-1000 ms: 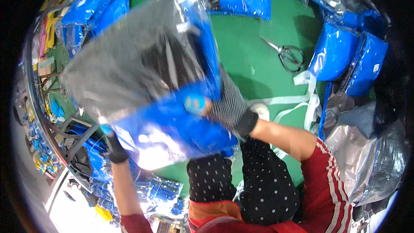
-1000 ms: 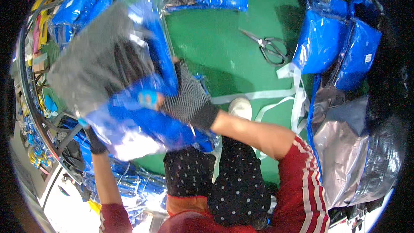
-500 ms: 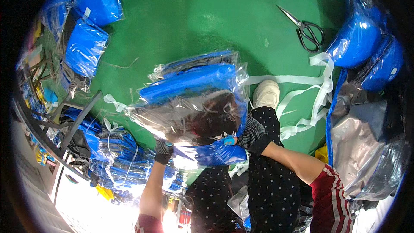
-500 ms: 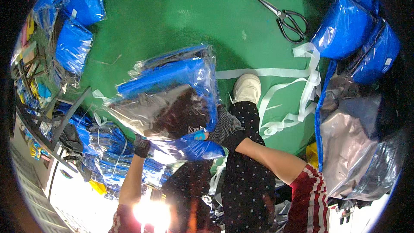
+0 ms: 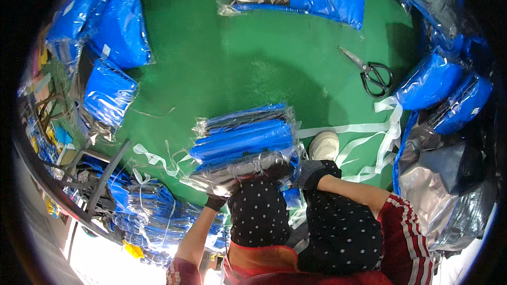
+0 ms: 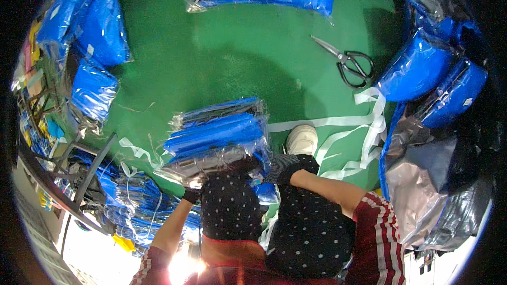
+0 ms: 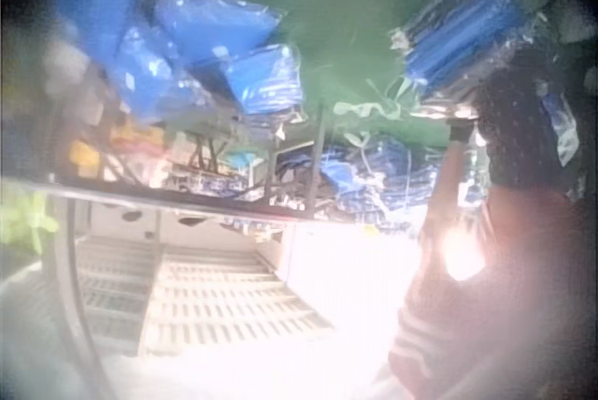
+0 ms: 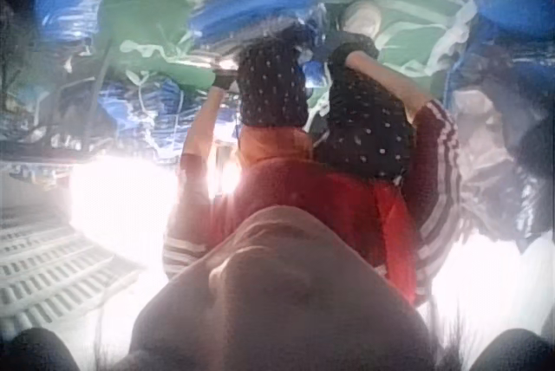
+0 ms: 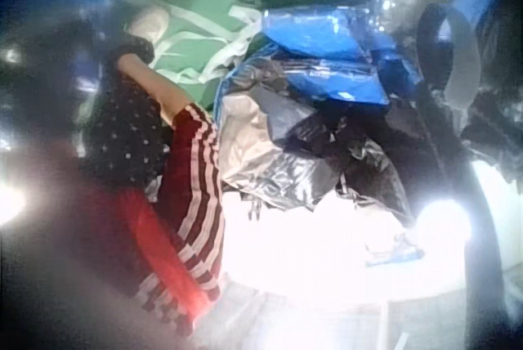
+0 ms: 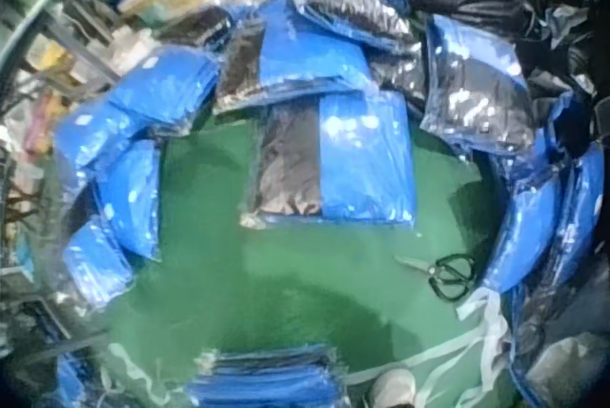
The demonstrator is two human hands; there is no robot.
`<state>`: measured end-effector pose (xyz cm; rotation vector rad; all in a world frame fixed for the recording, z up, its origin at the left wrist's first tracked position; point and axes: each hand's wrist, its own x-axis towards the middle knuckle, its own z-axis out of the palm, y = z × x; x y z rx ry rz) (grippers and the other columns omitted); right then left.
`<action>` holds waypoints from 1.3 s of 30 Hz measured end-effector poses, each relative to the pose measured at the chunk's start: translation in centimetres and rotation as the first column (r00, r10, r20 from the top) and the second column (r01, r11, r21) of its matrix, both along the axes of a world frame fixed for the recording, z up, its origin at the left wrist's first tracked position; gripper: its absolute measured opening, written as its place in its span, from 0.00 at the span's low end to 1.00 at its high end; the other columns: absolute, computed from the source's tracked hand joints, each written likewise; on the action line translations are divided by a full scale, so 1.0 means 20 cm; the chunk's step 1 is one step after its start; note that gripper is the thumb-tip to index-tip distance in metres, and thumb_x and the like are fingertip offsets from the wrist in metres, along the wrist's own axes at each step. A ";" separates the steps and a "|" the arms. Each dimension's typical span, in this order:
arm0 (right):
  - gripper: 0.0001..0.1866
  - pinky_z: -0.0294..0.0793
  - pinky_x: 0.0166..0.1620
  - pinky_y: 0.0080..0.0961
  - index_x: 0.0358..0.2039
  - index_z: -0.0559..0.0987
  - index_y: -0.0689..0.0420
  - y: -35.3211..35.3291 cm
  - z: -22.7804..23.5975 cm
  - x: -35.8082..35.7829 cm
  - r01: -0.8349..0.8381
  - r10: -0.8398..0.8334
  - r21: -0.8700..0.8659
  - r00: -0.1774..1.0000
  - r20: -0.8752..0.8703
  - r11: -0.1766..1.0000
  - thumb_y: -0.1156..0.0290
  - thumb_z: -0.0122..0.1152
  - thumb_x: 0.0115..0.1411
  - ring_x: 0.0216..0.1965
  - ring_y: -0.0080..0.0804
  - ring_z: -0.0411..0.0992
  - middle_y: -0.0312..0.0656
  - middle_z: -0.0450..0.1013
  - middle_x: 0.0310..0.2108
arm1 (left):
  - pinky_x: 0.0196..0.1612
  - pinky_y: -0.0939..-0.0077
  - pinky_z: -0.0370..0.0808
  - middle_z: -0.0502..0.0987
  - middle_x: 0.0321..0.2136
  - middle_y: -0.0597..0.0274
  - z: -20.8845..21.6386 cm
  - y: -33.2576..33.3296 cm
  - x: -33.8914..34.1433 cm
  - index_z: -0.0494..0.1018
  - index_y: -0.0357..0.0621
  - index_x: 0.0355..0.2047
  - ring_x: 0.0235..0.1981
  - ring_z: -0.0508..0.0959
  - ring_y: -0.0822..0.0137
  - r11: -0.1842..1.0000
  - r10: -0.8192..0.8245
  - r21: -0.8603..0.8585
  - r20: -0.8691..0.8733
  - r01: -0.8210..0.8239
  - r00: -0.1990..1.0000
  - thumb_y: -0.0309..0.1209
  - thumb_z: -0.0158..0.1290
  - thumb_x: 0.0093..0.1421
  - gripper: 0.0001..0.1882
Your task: The person gathers blue plastic-wrapped packages on a green floor, stacks them, and secures each bundle with a white strap. They use scissors to cut the strap and repeat the process for multiple bundles.
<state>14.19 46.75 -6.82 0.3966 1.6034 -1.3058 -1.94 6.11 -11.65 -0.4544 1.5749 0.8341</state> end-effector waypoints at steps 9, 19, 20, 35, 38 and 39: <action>0.26 0.71 0.35 0.34 0.21 0.78 0.58 0.51 0.05 -0.12 0.260 -0.257 -0.013 0.946 -0.200 0.966 0.43 0.59 0.46 0.28 0.38 0.74 0.47 0.73 0.22 | 0.44 0.57 0.69 0.73 0.39 0.42 0.72 0.91 -0.64 0.69 0.40 0.44 0.41 0.73 0.46 0.000 -0.999 -0.282 -0.042 0.959 -0.013 0.52 0.57 0.45 0.33; 0.31 0.68 0.44 0.37 0.55 0.66 0.52 0.69 0.41 -0.36 0.794 -0.480 -0.072 0.289 -0.828 0.604 0.48 0.48 0.54 0.40 0.50 0.69 0.53 0.68 0.44 | 0.33 0.75 0.72 0.76 0.31 0.56 0.81 2.24 -0.19 0.74 0.41 0.36 0.29 0.77 0.64 0.732 -0.236 0.123 -0.877 0.670 0.418 0.26 0.54 0.52 0.09; 0.33 0.67 0.45 0.39 0.55 0.66 0.51 0.71 0.43 -0.33 0.788 -0.279 0.133 0.363 -0.889 0.601 0.46 0.47 0.54 0.40 0.50 0.69 0.53 0.68 0.45 | 0.32 0.73 0.72 0.76 0.30 0.56 0.81 2.30 -0.14 0.73 0.41 0.36 0.28 0.76 0.62 0.739 -0.223 0.135 -0.875 0.660 0.429 0.25 0.53 0.52 0.10; 0.44 0.51 0.60 0.38 0.60 0.54 0.58 0.58 0.50 -0.01 0.935 -0.575 -0.160 0.055 -0.816 0.318 0.42 0.52 0.51 0.59 0.52 0.54 0.54 0.54 0.58 | 0.33 0.67 0.72 0.75 0.28 0.54 0.63 2.49 0.14 0.72 0.42 0.30 0.28 0.75 0.55 0.426 0.134 0.370 -0.928 0.826 0.347 0.27 0.57 0.41 0.13; 0.46 0.54 0.59 0.40 0.61 0.54 0.56 0.59 0.47 -0.01 0.947 -0.739 -0.257 -0.031 -0.673 0.193 0.43 0.56 0.48 0.58 0.51 0.56 0.55 0.54 0.58 | 0.33 0.70 0.72 0.75 0.27 0.55 0.60 2.50 0.17 0.72 0.40 0.30 0.29 0.76 0.58 0.392 0.014 0.406 -0.900 0.825 0.436 0.26 0.55 0.45 0.09; 0.46 0.54 0.58 0.41 0.61 0.55 0.56 0.60 0.46 -0.01 0.968 -0.578 -0.070 0.086 -0.811 0.242 0.44 0.56 0.47 0.57 0.51 0.57 0.55 0.55 0.58 | 0.34 0.71 0.72 0.75 0.27 0.55 0.59 2.50 0.17 0.73 0.40 0.30 0.29 0.76 0.60 0.444 0.024 0.467 -0.859 0.765 0.511 0.26 0.55 0.46 0.09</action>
